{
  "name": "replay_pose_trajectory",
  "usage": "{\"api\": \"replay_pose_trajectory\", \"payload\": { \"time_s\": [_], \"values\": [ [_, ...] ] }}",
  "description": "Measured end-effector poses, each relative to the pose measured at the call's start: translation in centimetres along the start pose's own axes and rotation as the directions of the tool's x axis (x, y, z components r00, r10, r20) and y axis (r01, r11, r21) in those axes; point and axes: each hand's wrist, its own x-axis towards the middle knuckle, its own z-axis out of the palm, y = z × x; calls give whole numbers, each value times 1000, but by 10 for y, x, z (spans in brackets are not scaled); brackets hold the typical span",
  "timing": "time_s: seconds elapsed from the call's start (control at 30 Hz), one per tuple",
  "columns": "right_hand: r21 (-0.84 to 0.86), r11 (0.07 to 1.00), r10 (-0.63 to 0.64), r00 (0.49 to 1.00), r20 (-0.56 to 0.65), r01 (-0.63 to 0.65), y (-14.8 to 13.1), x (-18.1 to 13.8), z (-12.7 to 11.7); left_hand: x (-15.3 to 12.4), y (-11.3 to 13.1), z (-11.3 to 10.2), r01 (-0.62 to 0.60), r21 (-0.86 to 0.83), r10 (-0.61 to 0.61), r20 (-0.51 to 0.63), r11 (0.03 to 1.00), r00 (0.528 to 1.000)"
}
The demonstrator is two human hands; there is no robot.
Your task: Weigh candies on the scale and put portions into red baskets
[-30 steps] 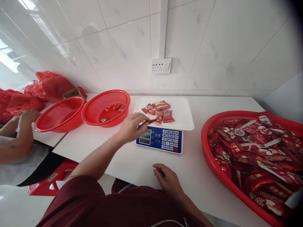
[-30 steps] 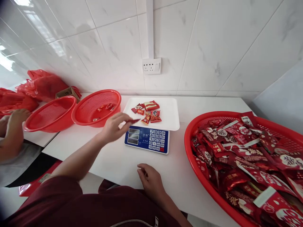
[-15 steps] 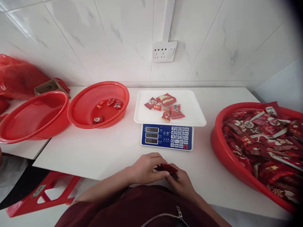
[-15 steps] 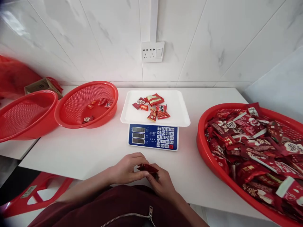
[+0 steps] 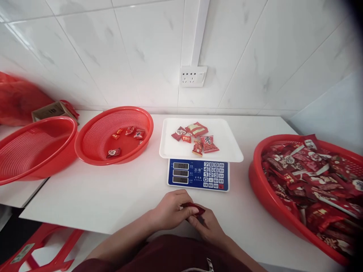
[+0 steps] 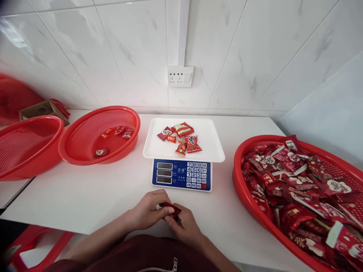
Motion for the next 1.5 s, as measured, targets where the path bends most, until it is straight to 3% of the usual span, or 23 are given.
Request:
{"api": "replay_pose_trajectory", "payload": {
  "time_s": [0.07,0.23,0.33,0.43,0.57,0.7,0.87,1.03,1.17,1.4,1.5],
  "values": [
    [-32,999,-2,1000,-3,2,3,1,2,7,1,-13,-47,78,48,-12,996,999],
    [-191,981,-29,999,20,32,6,2,5,51,6,-67,-123,331,188,-172,935,967],
    [-178,984,-23,1000,20,27,4,2,5,90,2,-92,-85,481,203,-198,872,959],
    [-165,986,-13,1000,16,16,4,2,4,124,-10,-102,34,578,119,-225,816,967],
    [-139,990,-16,1000,22,19,6,1,3,139,-20,-100,98,556,1,-175,825,985],
    [-139,990,-18,999,44,24,8,2,3,131,-16,-93,51,495,12,-123,868,992],
    [-147,989,-24,998,64,33,8,2,3,133,-5,-86,42,497,46,-163,867,986],
    [-125,992,-20,998,60,28,7,2,4,162,3,-70,-102,566,100,34,818,994],
    [-102,995,7,999,51,-2,6,1,4,185,1,-61,-154,641,112,106,752,988],
    [-96,995,9,998,67,-2,11,1,5,186,-16,-70,19,721,55,-79,692,995],
    [-108,994,6,997,71,2,13,1,6,179,-18,-81,61,715,19,-103,696,994]
  ]
}}
